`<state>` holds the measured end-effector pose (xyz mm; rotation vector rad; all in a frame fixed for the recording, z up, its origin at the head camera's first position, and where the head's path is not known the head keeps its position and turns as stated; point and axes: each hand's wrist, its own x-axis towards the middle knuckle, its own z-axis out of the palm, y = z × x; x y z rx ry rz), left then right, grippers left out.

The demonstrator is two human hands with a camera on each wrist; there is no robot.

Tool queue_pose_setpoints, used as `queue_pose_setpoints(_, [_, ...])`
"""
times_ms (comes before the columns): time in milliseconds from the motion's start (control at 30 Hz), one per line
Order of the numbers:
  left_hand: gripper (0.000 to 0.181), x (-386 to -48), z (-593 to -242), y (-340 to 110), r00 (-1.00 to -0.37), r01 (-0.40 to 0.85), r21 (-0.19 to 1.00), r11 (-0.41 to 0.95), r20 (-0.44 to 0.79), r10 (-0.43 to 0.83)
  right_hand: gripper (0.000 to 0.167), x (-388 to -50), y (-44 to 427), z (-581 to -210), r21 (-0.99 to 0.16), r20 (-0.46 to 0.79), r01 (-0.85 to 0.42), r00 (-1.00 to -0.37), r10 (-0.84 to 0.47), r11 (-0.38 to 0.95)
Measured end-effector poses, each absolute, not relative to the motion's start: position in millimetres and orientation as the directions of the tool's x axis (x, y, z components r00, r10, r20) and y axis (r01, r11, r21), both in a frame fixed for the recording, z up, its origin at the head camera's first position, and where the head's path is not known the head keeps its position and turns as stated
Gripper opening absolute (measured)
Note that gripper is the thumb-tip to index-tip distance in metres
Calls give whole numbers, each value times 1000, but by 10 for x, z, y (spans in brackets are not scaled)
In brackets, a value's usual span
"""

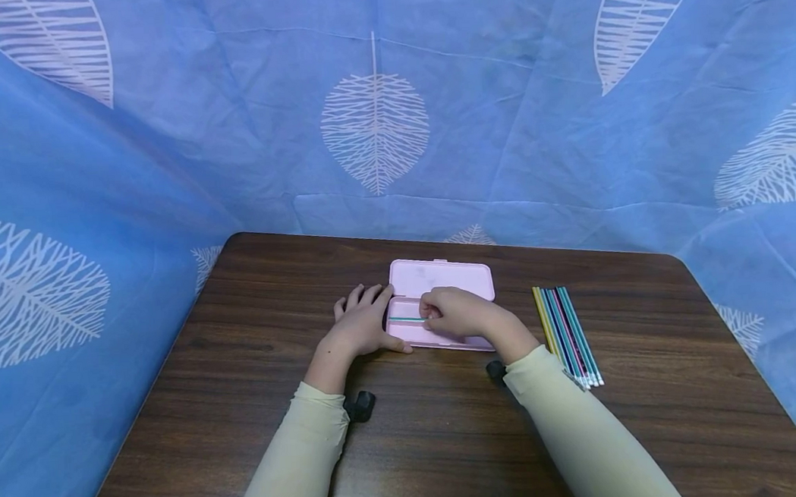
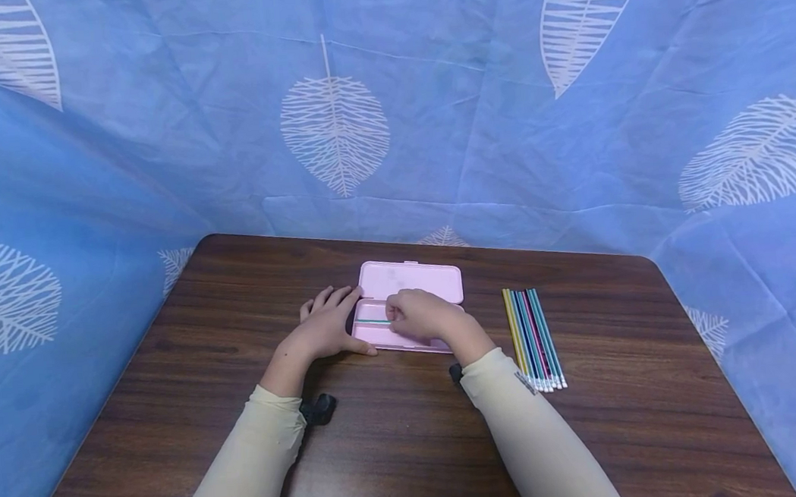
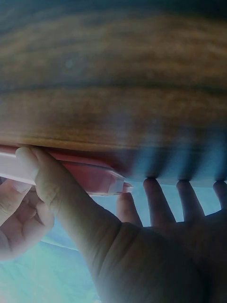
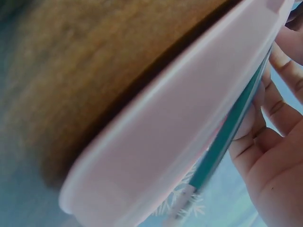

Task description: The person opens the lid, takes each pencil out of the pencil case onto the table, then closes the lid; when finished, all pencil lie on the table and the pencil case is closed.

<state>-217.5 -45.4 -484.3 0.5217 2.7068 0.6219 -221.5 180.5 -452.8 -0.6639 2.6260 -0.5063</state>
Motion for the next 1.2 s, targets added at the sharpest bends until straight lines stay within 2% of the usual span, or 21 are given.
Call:
queue_pose_setpoints(233, [122,-2189,-4878,-461,-881,282,492,823,-206,425,13,-2210,1798,-4493,-393,-276,-396,-810,-517,830])
queue_pose_setpoints(633, [122,-2167,-4834,-460,-882,273,497,824,-212,420,17,-2113,1783,-4351,-271,-326,-379,-829,-455,885])
queue_pose_setpoints(967, [121,-2153,-4822,-437,-884,275,488,828,-211,418,20,-1940,2069,-4125,-229,-178,-318,-915,-361,920])
queue_pose_setpoints(1200, [123,-2166,-4841,-464,-883,278,487,828,-208,420,22,-1943,2332,-4051,-216,-173,-218,-951,-257,952])
